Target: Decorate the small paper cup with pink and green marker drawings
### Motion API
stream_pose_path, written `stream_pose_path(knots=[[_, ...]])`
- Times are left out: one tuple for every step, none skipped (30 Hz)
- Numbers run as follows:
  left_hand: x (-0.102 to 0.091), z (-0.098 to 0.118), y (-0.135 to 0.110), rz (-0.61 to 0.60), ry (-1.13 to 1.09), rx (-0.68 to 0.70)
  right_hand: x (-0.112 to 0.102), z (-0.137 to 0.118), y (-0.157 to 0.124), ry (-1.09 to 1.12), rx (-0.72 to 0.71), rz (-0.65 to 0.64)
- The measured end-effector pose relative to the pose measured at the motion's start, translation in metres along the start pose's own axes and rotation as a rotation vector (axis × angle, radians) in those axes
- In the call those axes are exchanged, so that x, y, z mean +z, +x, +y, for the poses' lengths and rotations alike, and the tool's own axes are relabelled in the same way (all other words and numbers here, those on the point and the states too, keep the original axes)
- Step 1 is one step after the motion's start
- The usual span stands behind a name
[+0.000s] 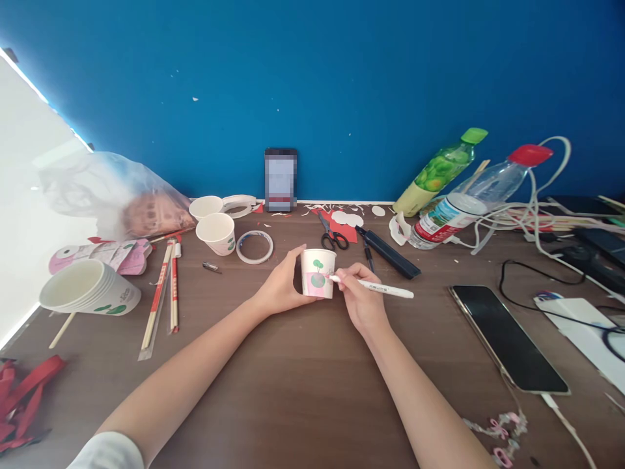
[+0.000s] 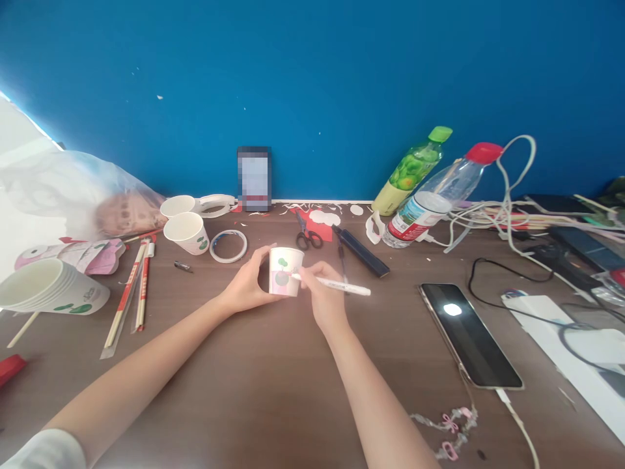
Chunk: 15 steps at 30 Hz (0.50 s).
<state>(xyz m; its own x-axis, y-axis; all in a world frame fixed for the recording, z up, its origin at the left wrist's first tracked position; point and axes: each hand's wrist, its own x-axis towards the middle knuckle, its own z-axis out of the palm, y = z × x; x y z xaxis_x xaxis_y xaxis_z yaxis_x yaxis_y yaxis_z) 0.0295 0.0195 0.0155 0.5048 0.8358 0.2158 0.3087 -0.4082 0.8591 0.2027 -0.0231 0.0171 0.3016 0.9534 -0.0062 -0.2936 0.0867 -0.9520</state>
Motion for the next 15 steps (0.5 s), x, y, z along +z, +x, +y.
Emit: stream_pose_path(knots=[[0.0,0.0004,0.0001,0.008,0.002,0.003,-0.0007,0.0013,-0.0006,-0.005,-0.023,-0.016],[0.0001,0.0007,0.0002,0.016,0.007,0.009,-0.0012,0.0023,-0.0013,-0.007,-0.047,-0.034],[0.0001,0.0008,0.0003,0.025,0.013,0.016,-0.0016,0.003,-0.0019,-0.008,-0.07,-0.052],[0.0002,0.0009,0.0004,0.034,0.02,0.023,-0.0017,0.0034,-0.0025,-0.01,-0.087,-0.065],[0.0004,0.0008,0.0005,0.04,0.026,0.028,-0.0016,0.0036,-0.0031,-0.014,-0.1,-0.073],[0.0005,0.0006,0.0005,0.046,0.031,0.031,-0.0013,0.0035,-0.0036,-0.02,-0.11,-0.077],[0.0007,0.0004,0.0006,0.051,0.034,0.031,-0.001,0.0033,-0.0039,-0.024,-0.118,-0.079],[0.0009,0.0001,0.0007,0.055,0.034,0.032,-0.0006,0.003,-0.0041,-0.026,-0.124,-0.082],[0.0011,-0.0002,0.0007,0.057,0.033,0.033,-0.0003,0.0028,-0.0042,-0.023,-0.129,-0.088],[0.0012,-0.0004,0.0008,0.058,0.032,0.034,-0.0001,0.0027,-0.0042,-0.019,-0.133,-0.097],[0.0012,-0.0006,0.0008,0.058,0.03,0.035,-0.0001,0.0027,-0.004,-0.016,-0.139,-0.106],[0.0012,-0.0006,0.0008,0.058,0.028,0.034,-0.0003,0.0029,-0.0038,-0.017,-0.145,-0.115],[0.0011,-0.0006,0.0008,0.057,0.027,0.034,-0.0007,0.0034,-0.0036,-0.022,-0.152,-0.121],[0.001,-0.0005,0.0008,0.055,0.026,0.032,-0.0013,0.004,-0.0033,-0.03,-0.158,-0.126],[0.0008,-0.0004,0.0007,0.053,0.025,0.03,-0.002,0.0047,-0.0031,-0.04,-0.164,-0.13]])
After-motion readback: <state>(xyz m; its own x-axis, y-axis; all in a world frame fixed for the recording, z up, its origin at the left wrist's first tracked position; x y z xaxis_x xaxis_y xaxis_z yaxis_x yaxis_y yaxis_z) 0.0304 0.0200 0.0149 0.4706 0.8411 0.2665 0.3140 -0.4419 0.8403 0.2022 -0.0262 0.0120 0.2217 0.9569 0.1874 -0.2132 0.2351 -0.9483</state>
